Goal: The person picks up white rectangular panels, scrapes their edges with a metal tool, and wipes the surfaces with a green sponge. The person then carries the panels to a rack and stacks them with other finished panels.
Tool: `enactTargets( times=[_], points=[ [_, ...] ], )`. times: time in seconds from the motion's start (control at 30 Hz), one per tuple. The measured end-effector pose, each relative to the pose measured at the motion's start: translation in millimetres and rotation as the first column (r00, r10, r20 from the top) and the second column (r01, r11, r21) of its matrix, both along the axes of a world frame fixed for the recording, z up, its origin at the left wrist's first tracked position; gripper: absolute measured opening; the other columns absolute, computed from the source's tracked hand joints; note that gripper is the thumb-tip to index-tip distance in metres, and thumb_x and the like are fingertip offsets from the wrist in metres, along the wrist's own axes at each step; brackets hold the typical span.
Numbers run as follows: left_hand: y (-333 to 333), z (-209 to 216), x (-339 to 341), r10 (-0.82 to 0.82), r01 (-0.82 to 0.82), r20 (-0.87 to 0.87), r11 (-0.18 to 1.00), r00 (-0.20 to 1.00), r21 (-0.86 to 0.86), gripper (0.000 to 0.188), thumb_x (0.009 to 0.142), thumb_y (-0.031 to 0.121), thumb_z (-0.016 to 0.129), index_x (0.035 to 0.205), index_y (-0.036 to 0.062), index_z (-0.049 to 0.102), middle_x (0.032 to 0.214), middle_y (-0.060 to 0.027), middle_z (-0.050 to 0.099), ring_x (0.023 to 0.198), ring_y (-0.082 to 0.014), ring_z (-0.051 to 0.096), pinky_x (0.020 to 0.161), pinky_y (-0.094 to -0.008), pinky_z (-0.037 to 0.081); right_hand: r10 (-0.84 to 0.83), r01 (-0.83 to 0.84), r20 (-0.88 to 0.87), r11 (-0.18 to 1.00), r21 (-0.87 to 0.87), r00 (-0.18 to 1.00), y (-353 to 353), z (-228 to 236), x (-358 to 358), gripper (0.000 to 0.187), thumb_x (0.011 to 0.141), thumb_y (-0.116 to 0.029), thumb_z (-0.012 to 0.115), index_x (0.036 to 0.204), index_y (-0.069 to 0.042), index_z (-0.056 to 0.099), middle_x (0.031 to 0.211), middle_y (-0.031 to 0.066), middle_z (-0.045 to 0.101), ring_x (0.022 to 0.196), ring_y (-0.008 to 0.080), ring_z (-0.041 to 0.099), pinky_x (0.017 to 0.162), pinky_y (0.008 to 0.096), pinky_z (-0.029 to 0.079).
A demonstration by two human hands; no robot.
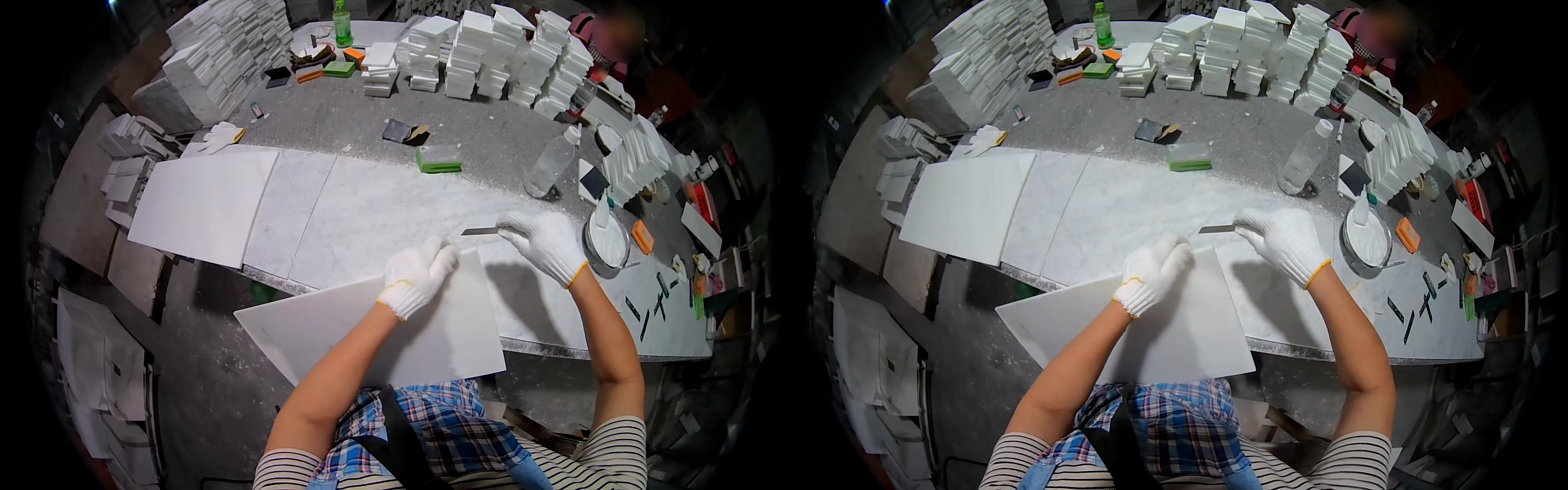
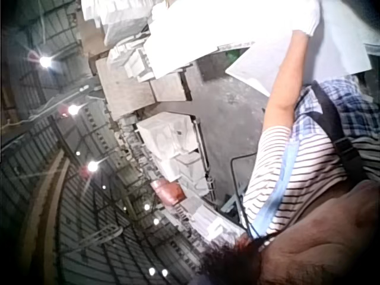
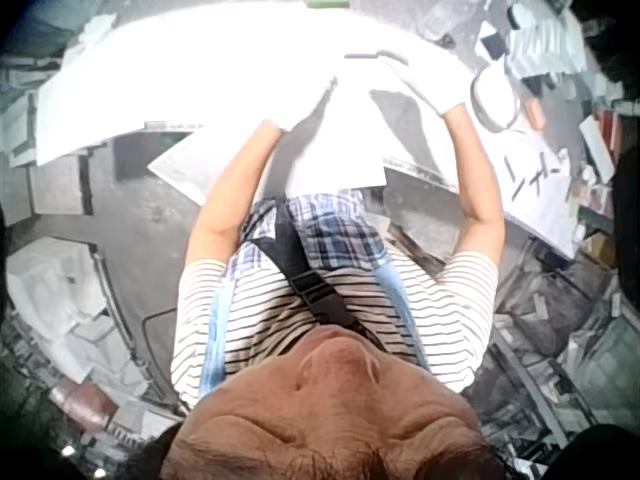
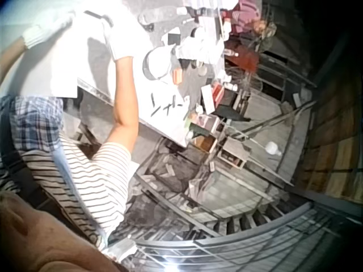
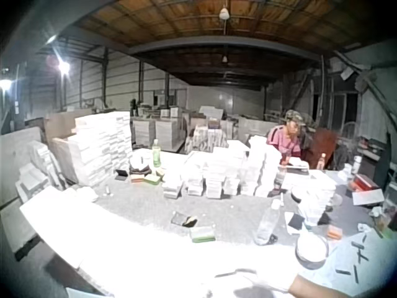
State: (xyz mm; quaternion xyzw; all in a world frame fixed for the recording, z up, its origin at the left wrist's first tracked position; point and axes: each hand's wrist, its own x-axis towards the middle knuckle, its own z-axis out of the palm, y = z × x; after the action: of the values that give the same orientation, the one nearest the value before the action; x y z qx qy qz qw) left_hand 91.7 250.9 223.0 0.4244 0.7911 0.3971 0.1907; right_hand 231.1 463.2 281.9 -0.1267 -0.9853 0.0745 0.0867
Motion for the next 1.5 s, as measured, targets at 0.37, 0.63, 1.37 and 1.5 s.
enactTargets(
  times=[0.37, 0.63, 1.37, 1.5],
  points=[
    [-27.1, 6.3, -18.9, 0.029, -0.069, -0.114, 0.927, 0.993, -0.367, 0.074, 0.067, 0.067, 0.072, 0.107, 0.0049, 0.066, 0.084, -0.0177, 0.070, 0.077, -0.0340, 0.069, 0.070, -0.0417, 0.054, 0.293, 0.102, 0.383, 0.664, -0.741, 0.876, 9.7, -0.8, -67.3, 0.033, 0.093, -0.037, 0.064, 0.109, -0.010, 0.072, 0.082, 0.0028, 0.068, 0.075, 0.0151, 0.060, 0.071, 0.0299, 0.050],
    [-31.6, -23.8, -18.9, 0.035, -0.106, -0.385, 0.981, 0.922, -0.165, 0.064, 0.062, 0.072, 0.073, 0.065, 0.0091, 0.059, 0.063, -0.0108, 0.061, 0.054, -0.0296, 0.061, 0.052, -0.0407, 0.048, 0.629, 0.028, 0.265, 0.361, -0.932, 0.731, 13.9, -32.9, -110.6, 0.036, 0.091, -0.030, 0.070, 0.120, -0.008, 0.071, 0.103, 0.0037, 0.071, 0.089, 0.0111, 0.060, 0.080, 0.0263, 0.050],
    [-29.8, -26.5, -20.3, 0.121, -0.098, -0.509, 0.993, 0.852, 0.072, 0.061, 0.058, 0.067, 0.079, 0.061, 0.0095, 0.058, 0.055, -0.0098, 0.056, 0.047, -0.0290, 0.057, 0.048, -0.0389, 0.046, 0.602, 0.169, 0.348, 0.335, -0.927, 0.718, 34.2, -10.4, -99.2, 0.031, 0.092, -0.021, 0.070, 0.117, -0.003, 0.072, 0.091, 0.0021, 0.070, 0.072, 0.0090, 0.056, 0.064, 0.0244, 0.048],
    [-29.5, -28.0, -18.5, 0.102, -0.092, -0.494, 0.995, 0.864, 0.044, 0.060, 0.063, 0.069, 0.074, 0.061, 0.0097, 0.062, 0.058, -0.0121, 0.060, 0.050, -0.0305, 0.059, 0.048, -0.0416, 0.046, 0.489, 0.210, 0.367, 0.346, -0.915, 0.791, 59.1, -5.3, -77.5, 0.040, 0.090, -0.024, 0.070, 0.124, -0.003, 0.067, 0.090, 0.0027, 0.068, 0.073, 0.0092, 0.058, 0.066, 0.0242, 0.048]
  ],
)
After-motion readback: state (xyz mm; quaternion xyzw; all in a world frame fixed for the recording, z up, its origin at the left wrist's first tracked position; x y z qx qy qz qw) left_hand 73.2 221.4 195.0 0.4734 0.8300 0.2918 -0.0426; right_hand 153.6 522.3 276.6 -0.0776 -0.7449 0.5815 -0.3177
